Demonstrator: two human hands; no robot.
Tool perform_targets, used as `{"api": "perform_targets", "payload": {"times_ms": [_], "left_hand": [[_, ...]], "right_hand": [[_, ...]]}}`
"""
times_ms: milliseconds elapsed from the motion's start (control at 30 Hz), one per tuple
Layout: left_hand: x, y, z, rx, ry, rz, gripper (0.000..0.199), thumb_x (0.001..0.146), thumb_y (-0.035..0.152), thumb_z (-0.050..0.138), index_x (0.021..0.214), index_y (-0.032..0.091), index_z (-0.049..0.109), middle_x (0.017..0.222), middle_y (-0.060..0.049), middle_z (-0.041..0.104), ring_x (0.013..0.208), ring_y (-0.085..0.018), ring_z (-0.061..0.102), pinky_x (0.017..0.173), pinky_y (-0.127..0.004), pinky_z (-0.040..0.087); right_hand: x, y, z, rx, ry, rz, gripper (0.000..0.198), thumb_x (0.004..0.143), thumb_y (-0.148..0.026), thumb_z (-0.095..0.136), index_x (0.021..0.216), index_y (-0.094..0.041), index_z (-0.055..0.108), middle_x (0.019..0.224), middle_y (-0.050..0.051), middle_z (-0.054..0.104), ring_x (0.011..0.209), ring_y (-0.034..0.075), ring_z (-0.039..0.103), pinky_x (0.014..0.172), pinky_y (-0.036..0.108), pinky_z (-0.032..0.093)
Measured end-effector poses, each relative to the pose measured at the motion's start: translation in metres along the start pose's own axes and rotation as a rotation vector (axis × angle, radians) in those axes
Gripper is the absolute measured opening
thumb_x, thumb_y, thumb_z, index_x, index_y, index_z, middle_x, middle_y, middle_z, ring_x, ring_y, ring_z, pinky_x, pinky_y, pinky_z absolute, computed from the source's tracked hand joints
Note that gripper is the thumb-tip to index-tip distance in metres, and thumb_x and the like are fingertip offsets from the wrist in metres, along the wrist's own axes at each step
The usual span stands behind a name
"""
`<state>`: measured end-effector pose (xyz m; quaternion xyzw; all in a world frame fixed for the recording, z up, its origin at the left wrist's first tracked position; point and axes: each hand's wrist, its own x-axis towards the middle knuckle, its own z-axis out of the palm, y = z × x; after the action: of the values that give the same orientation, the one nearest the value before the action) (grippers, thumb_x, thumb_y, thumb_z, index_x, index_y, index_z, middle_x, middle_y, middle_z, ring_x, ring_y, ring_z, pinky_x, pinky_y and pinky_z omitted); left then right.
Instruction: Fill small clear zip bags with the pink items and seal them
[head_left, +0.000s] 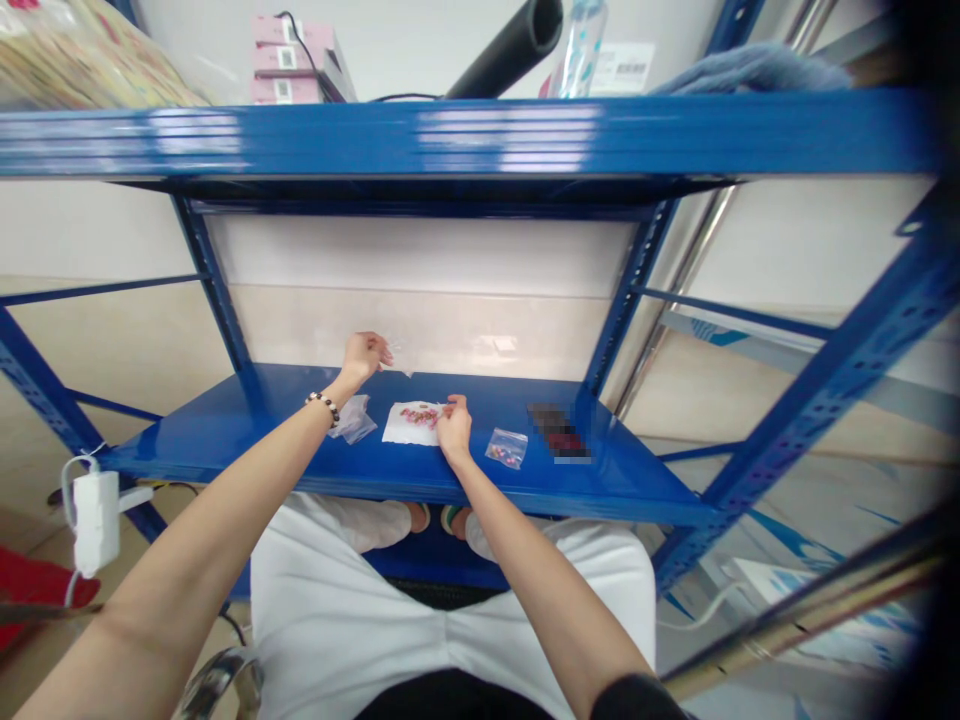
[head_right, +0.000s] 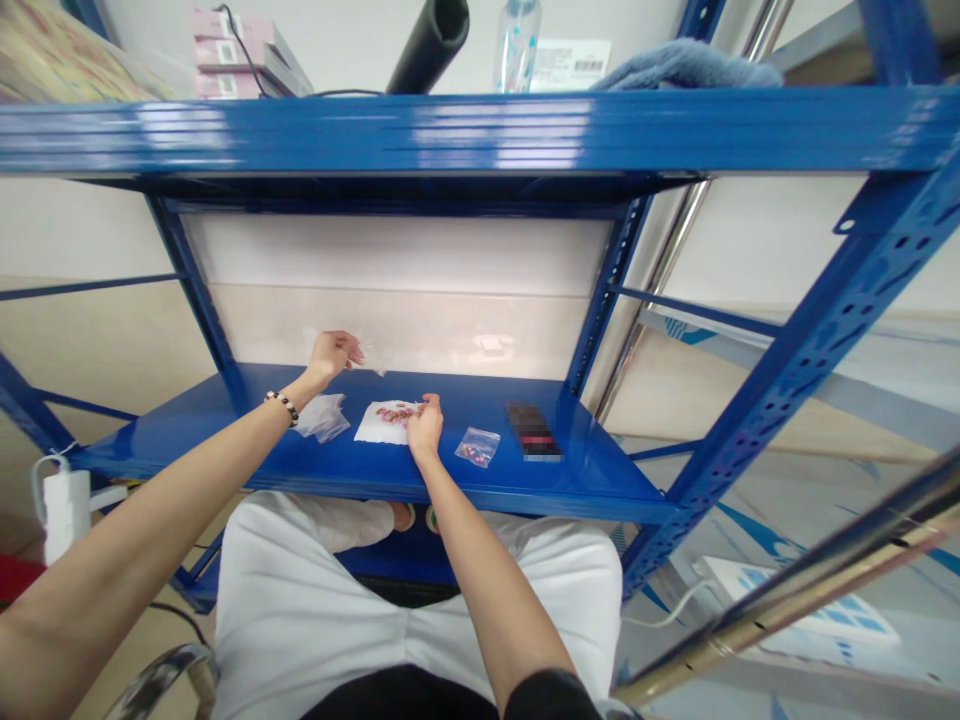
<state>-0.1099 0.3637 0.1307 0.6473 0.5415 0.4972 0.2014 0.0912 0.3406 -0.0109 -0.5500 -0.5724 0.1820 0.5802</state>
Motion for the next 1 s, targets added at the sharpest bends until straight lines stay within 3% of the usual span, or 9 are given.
{"api": "perform_targets", "payload": {"times_ms": [100, 200, 367, 533, 633, 867, 1000], "left_hand": [[-0.025, -0.023, -0.031, -0.074, 0.095, -0.098, 0.022, 0.093, 0.016, 0.041, 0.107, 0.005, 0.054, 0.092, -0.020, 0.070, 0.067, -0.016, 0.069, 0.052, -0.022, 0.049], [-0.057, -0.049, -0.059, -0.119, 0.141, -0.202, 0.026, 0.090, 0.012, 0.046, 0.115, 0.007, 0.050, 0.084, -0.016, 0.070, 0.063, -0.018, 0.068, 0.053, -0.025, 0.052], [-0.084, -0.062, -0.073, -0.210, 0.115, -0.257, 0.022, 0.090, 0.011, 0.050, 0.112, 0.006, 0.051, 0.075, -0.012, 0.069, 0.055, -0.014, 0.063, 0.060, -0.028, 0.055], [-0.067, -0.033, -0.047, -0.242, -0.027, -0.151, 0.017, 0.088, 0.015, 0.056, 0.104, 0.009, 0.057, 0.073, -0.007, 0.069, 0.054, -0.013, 0.063, 0.055, -0.024, 0.051], [-0.054, -0.014, -0.022, -0.133, -0.162, 0.025, 0.015, 0.086, 0.011, 0.052, 0.100, 0.010, 0.059, 0.070, -0.005, 0.067, 0.049, -0.011, 0.059, 0.049, -0.019, 0.044], [-0.045, 0.007, 0.026, 0.211, -0.501, 0.377, 0.024, 0.082, 0.009, 0.048, 0.096, 0.011, 0.068, 0.063, -0.002, 0.064, 0.054, -0.011, 0.056, 0.055, -0.020, 0.040], [-0.043, 0.011, 0.034, 0.308, -0.538, 0.497, 0.026, 0.081, 0.009, 0.049, 0.094, 0.012, 0.071, 0.067, -0.003, 0.065, 0.058, -0.012, 0.055, 0.059, -0.021, 0.038]], "right_hand": [[-0.004, -0.009, -0.004, 0.020, 0.065, -0.054, 0.044, 0.068, -0.002, 0.040, 0.107, -0.017, 0.055, 0.086, 0.004, 0.062, 0.082, 0.019, 0.060, 0.081, 0.030, 0.046], [-0.010, -0.023, -0.008, 0.043, 0.113, -0.174, 0.037, 0.073, -0.002, 0.036, 0.101, -0.018, 0.056, 0.089, 0.005, 0.061, 0.085, 0.019, 0.058, 0.083, 0.030, 0.045], [-0.017, -0.034, -0.010, -0.022, 0.016, -0.309, 0.035, 0.071, -0.001, 0.037, 0.093, -0.018, 0.058, 0.091, 0.005, 0.059, 0.088, 0.020, 0.056, 0.086, 0.032, 0.043], [-0.011, -0.024, -0.007, -0.074, 0.020, -0.173, 0.029, 0.076, -0.005, 0.040, 0.090, -0.017, 0.062, 0.089, 0.007, 0.062, 0.086, 0.020, 0.057, 0.085, 0.032, 0.044], [-0.007, -0.017, -0.006, -0.079, 0.036, -0.085, 0.028, 0.081, -0.009, 0.040, 0.091, -0.016, 0.065, 0.088, 0.008, 0.065, 0.083, 0.020, 0.059, 0.084, 0.032, 0.045], [-0.002, -0.009, -0.002, -0.026, 0.026, -0.156, 0.031, 0.087, -0.023, 0.050, 0.113, -0.017, 0.065, 0.090, 0.006, 0.069, 0.087, 0.020, 0.061, 0.086, 0.032, 0.046], [0.000, -0.007, -0.001, 0.000, 0.010, -0.199, 0.028, 0.087, -0.022, 0.051, 0.109, -0.018, 0.067, 0.093, 0.006, 0.069, 0.090, 0.021, 0.060, 0.088, 0.033, 0.045]]}}
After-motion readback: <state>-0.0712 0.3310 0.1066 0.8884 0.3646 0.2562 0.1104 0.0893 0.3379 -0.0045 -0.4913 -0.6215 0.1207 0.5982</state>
